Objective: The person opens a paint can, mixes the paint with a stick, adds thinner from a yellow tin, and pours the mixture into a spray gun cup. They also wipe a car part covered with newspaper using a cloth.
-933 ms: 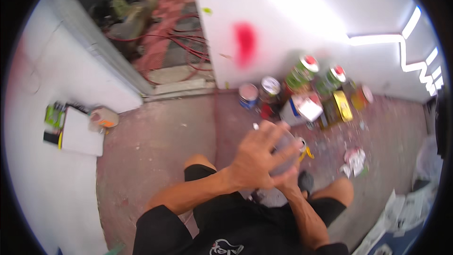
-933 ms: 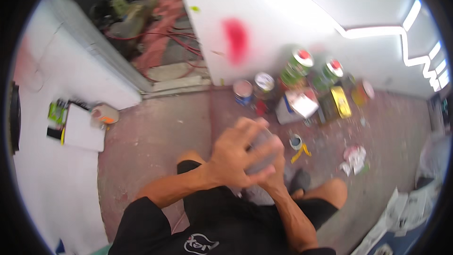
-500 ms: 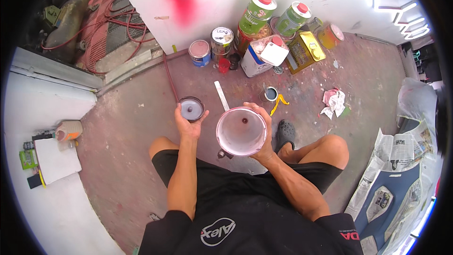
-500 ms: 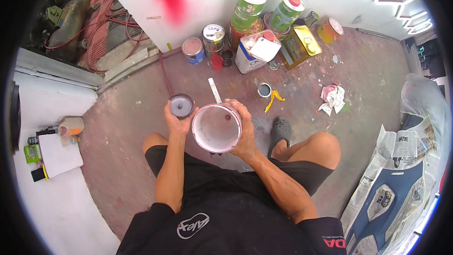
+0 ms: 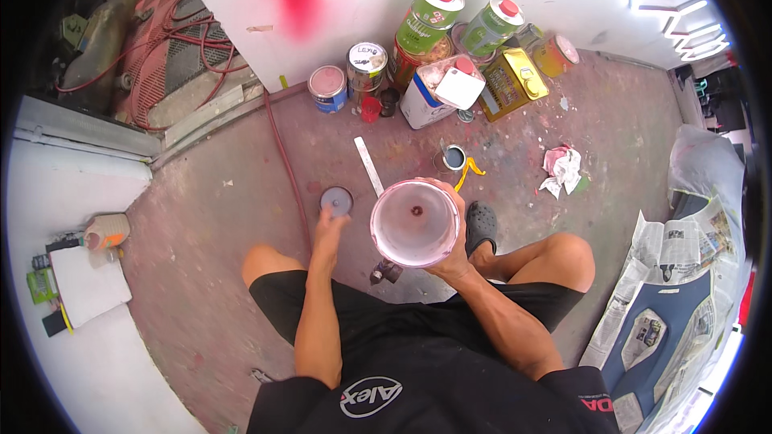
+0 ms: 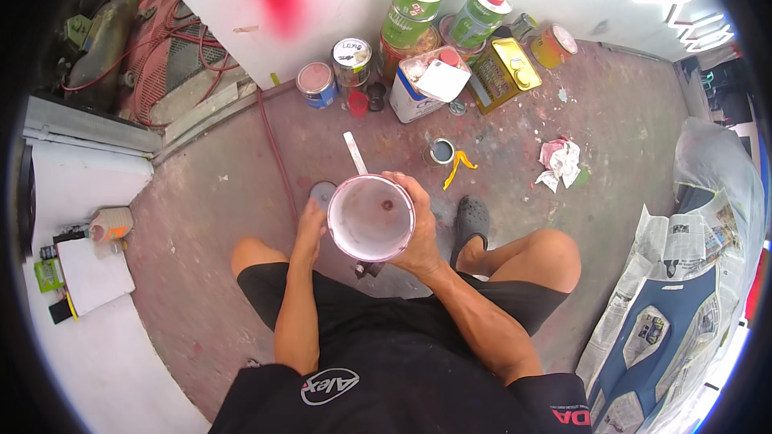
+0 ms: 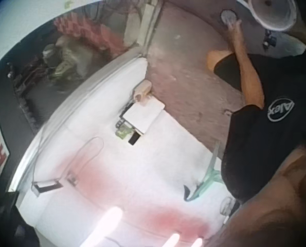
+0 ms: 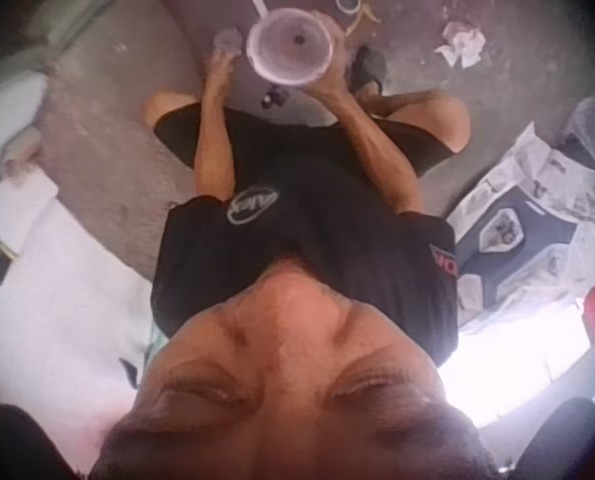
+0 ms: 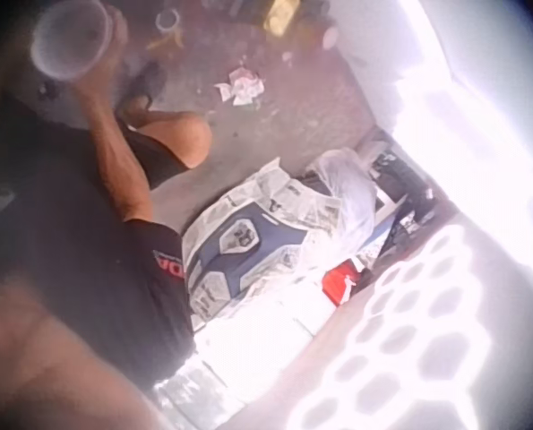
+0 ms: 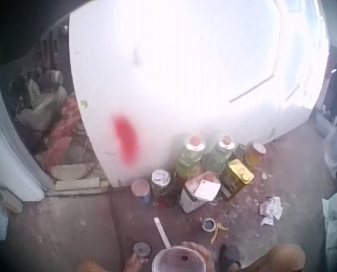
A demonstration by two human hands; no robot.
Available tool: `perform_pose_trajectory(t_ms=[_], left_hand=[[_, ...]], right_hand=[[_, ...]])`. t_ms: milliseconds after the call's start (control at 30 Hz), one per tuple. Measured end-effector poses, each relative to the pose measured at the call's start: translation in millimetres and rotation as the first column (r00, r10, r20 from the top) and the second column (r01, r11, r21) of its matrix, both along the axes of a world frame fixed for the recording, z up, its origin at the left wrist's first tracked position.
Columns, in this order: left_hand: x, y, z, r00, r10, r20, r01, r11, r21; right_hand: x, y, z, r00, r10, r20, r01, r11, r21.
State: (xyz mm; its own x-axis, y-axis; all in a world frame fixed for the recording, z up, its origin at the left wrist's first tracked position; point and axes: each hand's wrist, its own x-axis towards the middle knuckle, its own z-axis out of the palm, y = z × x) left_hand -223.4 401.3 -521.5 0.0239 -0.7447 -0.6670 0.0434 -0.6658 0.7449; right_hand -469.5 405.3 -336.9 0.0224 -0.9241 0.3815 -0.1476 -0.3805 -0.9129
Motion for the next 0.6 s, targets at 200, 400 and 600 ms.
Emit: perform_pose_trajectory(t_ms=[200, 400, 600], left_hand=[[-29, 29, 158, 0.764, -0.600, 0.238, 0.633, 0.621, -0.462], [-57, 2, 117, 0.964, -0.120, 0.237, 0.261, 0.589, -0.765], [-75, -84, 161, 0.982, 0.021, 0.188, 0.050, 0.930, -0.364]], right_hand=[[24, -22, 43, 0.999, -0.025, -0.040, 0.025, 1.000, 0.000], [35, -56, 112, 0.995, 0.088, -0.044, -0.080, 0.986, 0.146], [-29, -55, 146, 0.570, 0.453, -0.685, -0.203, 0.886, 0.416]])
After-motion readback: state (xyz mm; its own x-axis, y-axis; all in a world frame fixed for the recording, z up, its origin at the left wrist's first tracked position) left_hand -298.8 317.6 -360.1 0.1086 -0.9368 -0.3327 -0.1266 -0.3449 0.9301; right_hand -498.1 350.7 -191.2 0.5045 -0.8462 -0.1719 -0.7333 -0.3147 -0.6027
